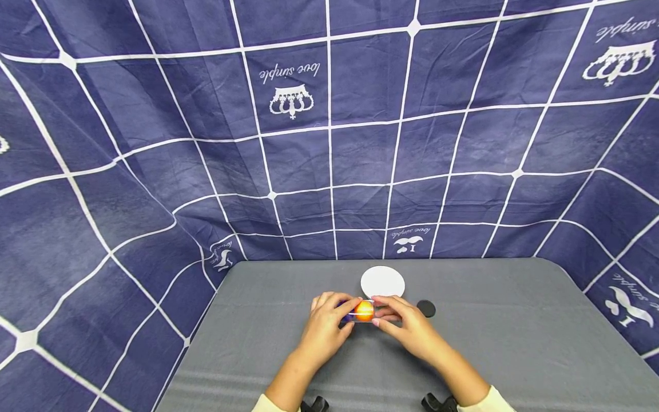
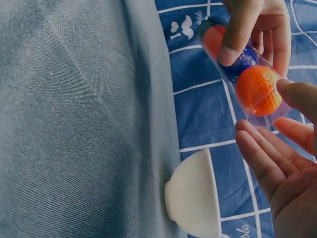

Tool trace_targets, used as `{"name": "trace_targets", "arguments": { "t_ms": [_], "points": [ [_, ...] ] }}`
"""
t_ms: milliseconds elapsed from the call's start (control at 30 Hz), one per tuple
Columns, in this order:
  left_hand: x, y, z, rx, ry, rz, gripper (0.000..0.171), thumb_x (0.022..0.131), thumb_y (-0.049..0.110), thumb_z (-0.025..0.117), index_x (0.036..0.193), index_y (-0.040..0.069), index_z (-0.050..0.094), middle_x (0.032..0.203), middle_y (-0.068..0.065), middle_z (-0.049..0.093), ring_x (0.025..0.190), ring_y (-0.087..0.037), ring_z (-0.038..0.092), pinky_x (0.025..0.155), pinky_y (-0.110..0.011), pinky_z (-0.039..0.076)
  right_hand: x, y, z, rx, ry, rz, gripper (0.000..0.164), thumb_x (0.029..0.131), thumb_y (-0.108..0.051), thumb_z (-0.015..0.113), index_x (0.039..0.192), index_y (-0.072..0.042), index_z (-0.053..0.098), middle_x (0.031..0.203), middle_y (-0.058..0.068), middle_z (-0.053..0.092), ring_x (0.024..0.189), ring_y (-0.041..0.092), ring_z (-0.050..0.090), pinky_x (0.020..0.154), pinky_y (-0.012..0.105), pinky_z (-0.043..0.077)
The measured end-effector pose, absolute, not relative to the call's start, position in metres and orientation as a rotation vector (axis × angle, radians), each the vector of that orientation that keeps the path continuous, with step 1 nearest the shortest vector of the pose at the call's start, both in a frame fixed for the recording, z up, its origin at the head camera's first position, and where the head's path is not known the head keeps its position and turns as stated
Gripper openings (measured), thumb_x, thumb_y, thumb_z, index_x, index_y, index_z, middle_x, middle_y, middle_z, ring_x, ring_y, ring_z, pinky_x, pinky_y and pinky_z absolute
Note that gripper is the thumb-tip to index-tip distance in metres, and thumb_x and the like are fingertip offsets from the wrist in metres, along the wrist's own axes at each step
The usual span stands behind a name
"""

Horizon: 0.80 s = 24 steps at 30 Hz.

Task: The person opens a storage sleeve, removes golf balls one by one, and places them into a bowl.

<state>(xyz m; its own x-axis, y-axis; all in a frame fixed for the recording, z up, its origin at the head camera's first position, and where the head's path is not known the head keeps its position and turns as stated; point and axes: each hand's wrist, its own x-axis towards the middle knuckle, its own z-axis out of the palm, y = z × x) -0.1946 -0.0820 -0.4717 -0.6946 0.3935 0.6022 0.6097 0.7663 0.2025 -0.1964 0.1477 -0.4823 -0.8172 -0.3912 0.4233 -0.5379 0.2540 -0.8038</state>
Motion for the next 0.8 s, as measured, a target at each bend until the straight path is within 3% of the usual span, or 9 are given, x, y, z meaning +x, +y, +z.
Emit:
{"name": "trace_targets", "arguments": {
  "t_ms": [467,800],
  "points": [
    [-0.194,-0.077,-0.47,-0.757,-2.372,-0.308,0.056,0.07,0.01,0.088,0.121,0.027,0.073,0.114,0.005,0.068,0.11,-0.019,0.059,0.098,-0.042,0.044,-0.197,0.146,-0.495,0.783,-2.411,1.78,0.05,0.097,-0.017,0.068,0.138,0.008,0.055,0.132,0.025,0.065,0.108,0.012,0.071,0.089,0.018,0.056],
    [-0.195,-0.077,-0.469,-0.767,-2.362,-0.241,0.055,0.07,0.009,0.088,0.12,0.028,0.073,0.112,0.003,0.068,0.109,-0.021,0.058,0.099,-0.042,0.042,-0.196,0.144,-0.5,0.759,-2.408,1.884,0.051,0.097,-0.017,0.067,0.141,0.007,0.052,0.135,0.027,0.062,0.109,0.013,0.071,0.089,0.017,0.055]
  ]
}}
